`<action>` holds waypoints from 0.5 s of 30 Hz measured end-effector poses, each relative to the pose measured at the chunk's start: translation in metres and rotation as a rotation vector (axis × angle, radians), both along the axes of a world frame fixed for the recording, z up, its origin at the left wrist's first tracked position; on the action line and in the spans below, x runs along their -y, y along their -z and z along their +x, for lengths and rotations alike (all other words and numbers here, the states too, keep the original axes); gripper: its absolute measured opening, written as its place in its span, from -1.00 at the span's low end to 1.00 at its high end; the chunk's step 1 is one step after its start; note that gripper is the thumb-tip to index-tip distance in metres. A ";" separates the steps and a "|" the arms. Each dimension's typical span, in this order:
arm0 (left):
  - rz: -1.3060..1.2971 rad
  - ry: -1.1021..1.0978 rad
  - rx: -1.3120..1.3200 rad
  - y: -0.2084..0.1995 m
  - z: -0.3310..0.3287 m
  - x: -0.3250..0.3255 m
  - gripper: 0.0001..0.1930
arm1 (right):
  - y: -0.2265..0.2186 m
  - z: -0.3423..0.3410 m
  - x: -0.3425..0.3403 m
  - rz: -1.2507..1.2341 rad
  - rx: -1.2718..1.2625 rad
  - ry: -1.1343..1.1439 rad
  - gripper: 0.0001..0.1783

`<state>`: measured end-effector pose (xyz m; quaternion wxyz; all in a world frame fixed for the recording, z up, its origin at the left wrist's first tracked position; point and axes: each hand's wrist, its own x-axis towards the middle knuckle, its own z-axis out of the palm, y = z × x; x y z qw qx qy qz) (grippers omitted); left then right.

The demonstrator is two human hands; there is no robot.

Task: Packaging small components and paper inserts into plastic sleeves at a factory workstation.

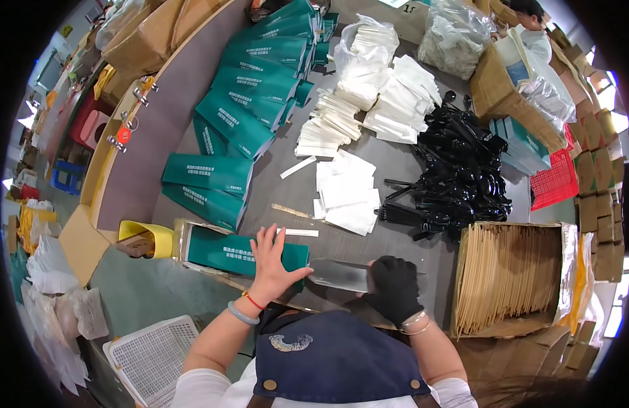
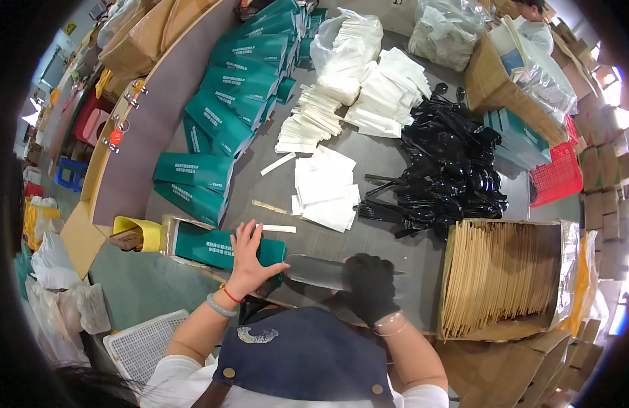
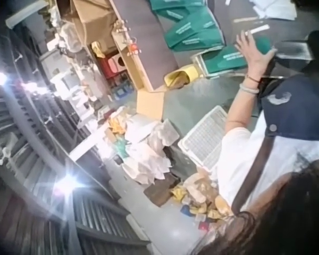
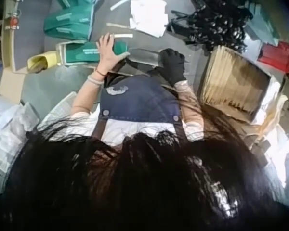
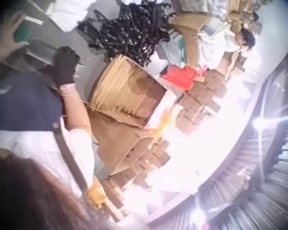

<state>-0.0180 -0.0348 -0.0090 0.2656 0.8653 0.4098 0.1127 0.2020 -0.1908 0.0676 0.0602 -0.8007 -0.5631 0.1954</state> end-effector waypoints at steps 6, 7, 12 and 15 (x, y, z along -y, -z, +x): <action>-0.050 0.047 -0.029 0.000 -0.002 -0.001 0.10 | 0.044 -0.048 -0.038 0.246 -0.174 -0.157 -0.31; -0.068 0.057 -0.024 0.001 -0.003 -0.002 0.11 | 0.042 -0.046 -0.035 0.206 -0.152 -0.156 -0.30; -0.090 0.025 0.021 -0.002 -0.006 -0.002 0.10 | 0.020 0.000 0.009 0.167 -0.052 -0.084 -0.29; -0.059 0.023 0.003 -0.003 -0.004 -0.001 0.09 | 0.012 0.004 0.013 0.074 -0.068 -0.003 -0.30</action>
